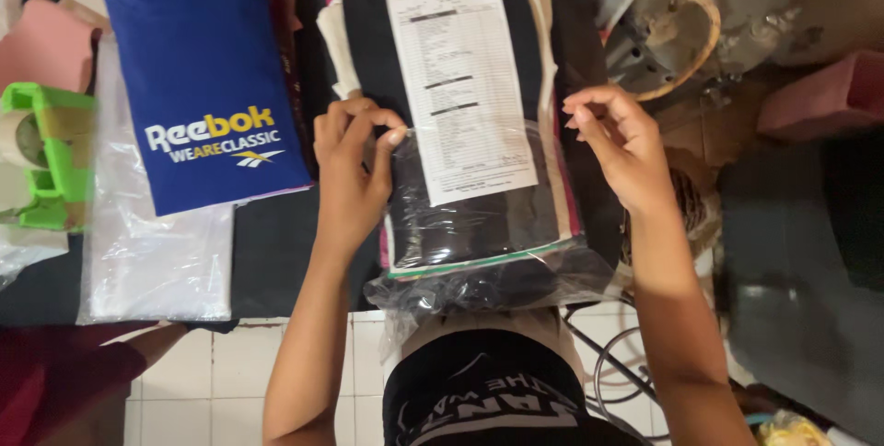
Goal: The person places a stack of folded t-shirts into a clear plastic bag on a table. They then fold the top of the bag over the shirts and smooth the plastic to secure the contents.
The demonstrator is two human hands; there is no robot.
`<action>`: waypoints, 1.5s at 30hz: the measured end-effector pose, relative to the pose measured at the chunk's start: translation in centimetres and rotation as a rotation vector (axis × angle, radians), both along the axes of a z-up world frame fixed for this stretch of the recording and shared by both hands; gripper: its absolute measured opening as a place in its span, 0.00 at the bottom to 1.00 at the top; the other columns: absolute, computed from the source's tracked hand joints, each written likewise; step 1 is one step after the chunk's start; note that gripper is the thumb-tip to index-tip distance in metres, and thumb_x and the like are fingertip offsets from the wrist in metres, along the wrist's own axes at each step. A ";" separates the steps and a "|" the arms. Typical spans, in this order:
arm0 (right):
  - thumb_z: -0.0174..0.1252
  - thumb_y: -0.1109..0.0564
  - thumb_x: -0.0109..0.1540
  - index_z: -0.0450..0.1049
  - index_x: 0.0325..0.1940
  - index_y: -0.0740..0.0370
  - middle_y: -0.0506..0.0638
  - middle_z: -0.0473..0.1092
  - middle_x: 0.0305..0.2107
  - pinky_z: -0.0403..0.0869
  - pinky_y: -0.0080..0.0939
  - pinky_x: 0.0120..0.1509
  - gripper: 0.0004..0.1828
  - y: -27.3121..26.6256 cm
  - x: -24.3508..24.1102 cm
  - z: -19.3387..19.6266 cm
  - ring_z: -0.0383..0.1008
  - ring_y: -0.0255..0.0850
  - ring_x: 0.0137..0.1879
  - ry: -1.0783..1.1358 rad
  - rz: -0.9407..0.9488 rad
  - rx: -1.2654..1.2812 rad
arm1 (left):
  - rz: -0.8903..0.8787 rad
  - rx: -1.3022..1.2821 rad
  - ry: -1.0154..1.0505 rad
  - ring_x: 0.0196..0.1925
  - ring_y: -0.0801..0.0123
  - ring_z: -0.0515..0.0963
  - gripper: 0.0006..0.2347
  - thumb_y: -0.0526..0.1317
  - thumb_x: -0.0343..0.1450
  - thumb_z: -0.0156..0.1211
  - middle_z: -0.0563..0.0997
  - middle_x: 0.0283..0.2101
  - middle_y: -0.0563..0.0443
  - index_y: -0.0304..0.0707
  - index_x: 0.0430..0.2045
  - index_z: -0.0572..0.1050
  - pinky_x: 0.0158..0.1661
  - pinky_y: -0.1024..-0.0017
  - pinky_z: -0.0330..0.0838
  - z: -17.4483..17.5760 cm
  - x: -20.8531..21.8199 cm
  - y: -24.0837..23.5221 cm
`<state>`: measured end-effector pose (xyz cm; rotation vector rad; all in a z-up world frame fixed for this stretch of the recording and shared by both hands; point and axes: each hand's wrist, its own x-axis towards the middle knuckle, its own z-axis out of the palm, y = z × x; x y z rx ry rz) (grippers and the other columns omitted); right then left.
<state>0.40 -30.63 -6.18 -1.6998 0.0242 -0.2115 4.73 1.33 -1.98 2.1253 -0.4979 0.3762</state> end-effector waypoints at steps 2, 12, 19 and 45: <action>0.58 0.64 0.70 0.76 0.50 0.62 0.43 0.70 0.43 0.64 0.27 0.47 0.05 -0.7 -1.7 -0.7 0.65 0.26 0.43 -0.001 -0.001 -0.124 | 0.010 -0.059 0.024 0.51 0.59 0.69 0.01 0.32 0.75 0.61 0.73 0.47 0.48 0.36 0.38 0.77 0.54 0.65 0.62 -0.4 -0.3 -0.5; 0.59 0.69 0.65 0.76 0.47 0.65 0.45 0.73 0.43 0.73 0.29 0.54 0.07 -0.2 -3.4 -4.2 0.75 0.30 0.49 -0.239 -0.023 -0.306 | -0.014 -0.165 0.100 0.52 0.61 0.75 0.02 0.33 0.75 0.63 0.75 0.47 0.47 0.33 0.36 0.78 0.50 0.69 0.69 0.1 -0.1 -0.1; 0.61 0.65 0.70 0.76 0.46 0.65 0.43 0.72 0.38 0.69 0.29 0.49 0.01 -1.2 -0.4 -3.5 0.70 0.30 0.43 -0.006 -0.046 -0.216 | 0.061 -0.087 0.146 0.48 0.62 0.76 0.03 0.34 0.74 0.64 0.78 0.44 0.47 0.32 0.37 0.79 0.51 0.68 0.69 2.0 -1.2 -0.5; 0.56 0.65 0.71 0.64 0.63 0.62 0.54 0.71 0.60 0.68 0.36 0.64 0.16 0.2 -5.9 -11.5 0.68 0.36 0.61 0.153 0.023 0.637 | -0.877 0.904 0.073 0.46 0.59 0.80 0.08 0.45 0.64 0.69 0.82 0.34 0.50 0.42 0.28 0.83 0.64 0.55 0.58 4.0 5.7 -13.5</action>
